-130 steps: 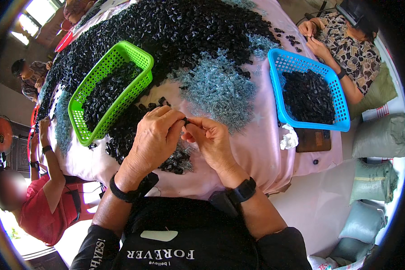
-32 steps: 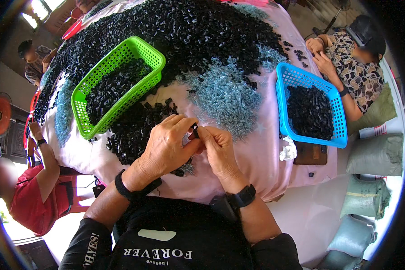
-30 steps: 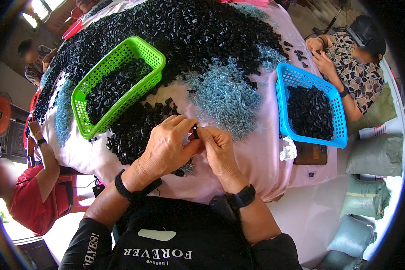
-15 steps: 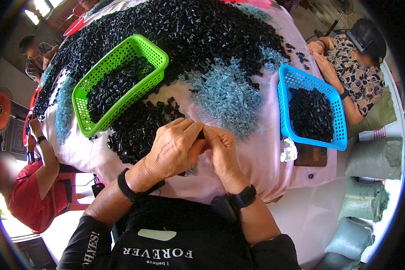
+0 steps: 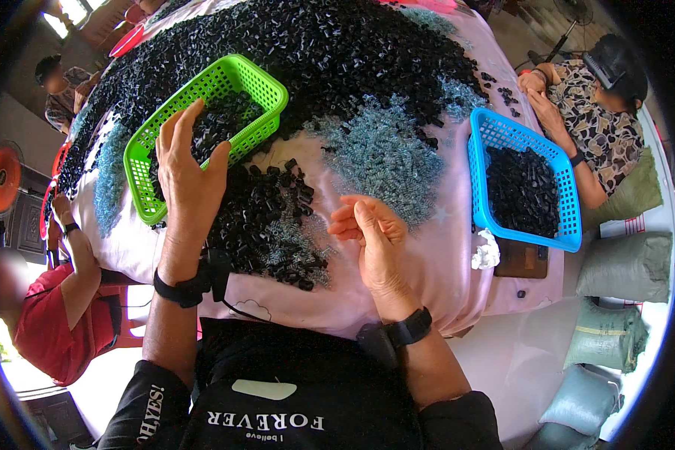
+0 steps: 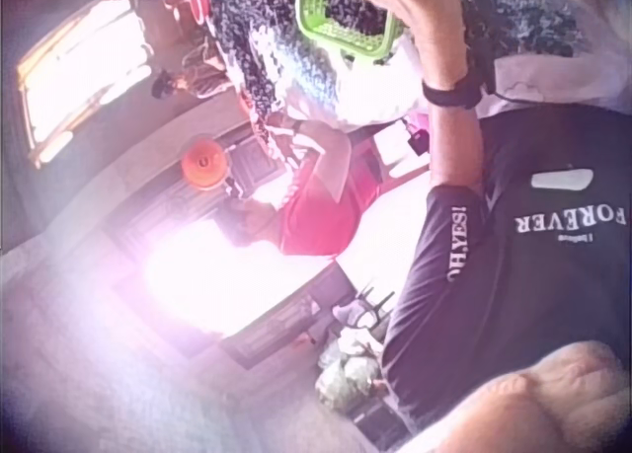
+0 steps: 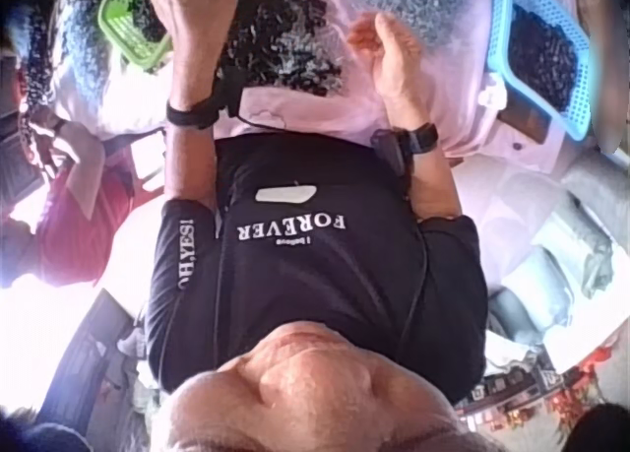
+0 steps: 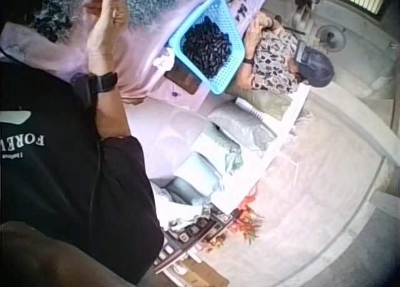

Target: Sorting and inspecting small black plastic components at a work table.

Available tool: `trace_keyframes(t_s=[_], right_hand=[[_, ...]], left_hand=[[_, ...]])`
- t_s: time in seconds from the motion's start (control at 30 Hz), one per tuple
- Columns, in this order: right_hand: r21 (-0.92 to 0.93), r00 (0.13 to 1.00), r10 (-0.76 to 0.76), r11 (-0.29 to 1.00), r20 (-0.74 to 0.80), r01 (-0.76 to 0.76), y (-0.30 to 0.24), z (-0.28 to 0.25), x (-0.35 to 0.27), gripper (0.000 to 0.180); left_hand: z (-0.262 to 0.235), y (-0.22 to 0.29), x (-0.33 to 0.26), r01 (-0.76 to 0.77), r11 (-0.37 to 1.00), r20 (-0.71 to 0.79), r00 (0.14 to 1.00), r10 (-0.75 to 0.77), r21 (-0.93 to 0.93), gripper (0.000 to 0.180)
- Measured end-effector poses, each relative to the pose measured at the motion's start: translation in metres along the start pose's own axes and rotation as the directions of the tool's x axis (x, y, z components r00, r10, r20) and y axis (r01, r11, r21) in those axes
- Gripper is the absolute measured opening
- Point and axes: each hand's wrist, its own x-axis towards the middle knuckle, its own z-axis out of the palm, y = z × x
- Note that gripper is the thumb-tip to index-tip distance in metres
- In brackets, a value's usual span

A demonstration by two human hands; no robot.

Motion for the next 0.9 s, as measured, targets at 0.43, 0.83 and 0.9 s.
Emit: trace_keyframes(t_s=[0.43,0.83,0.9], right_hand=[[-0.013,0.994,-0.042,0.999,0.105,0.044,0.001,0.003,0.003,0.034],[-0.042,0.979,0.025,0.999,0.202,-0.017,-0.003,0.006,0.002,0.044],[-0.05,0.981,0.03,0.999,0.193,-0.021,-0.006,0.008,0.0,0.043]], left_hand=[[0.03,0.025,-0.069,-0.075,0.926,0.641,0.701,0.312,-0.369,0.013],[0.029,0.025,-0.063,-0.045,0.935,0.717,0.629,0.3,-0.352,0.02],[0.03,0.024,-0.065,-0.044,0.94,0.731,0.616,0.292,-0.339,0.02]])
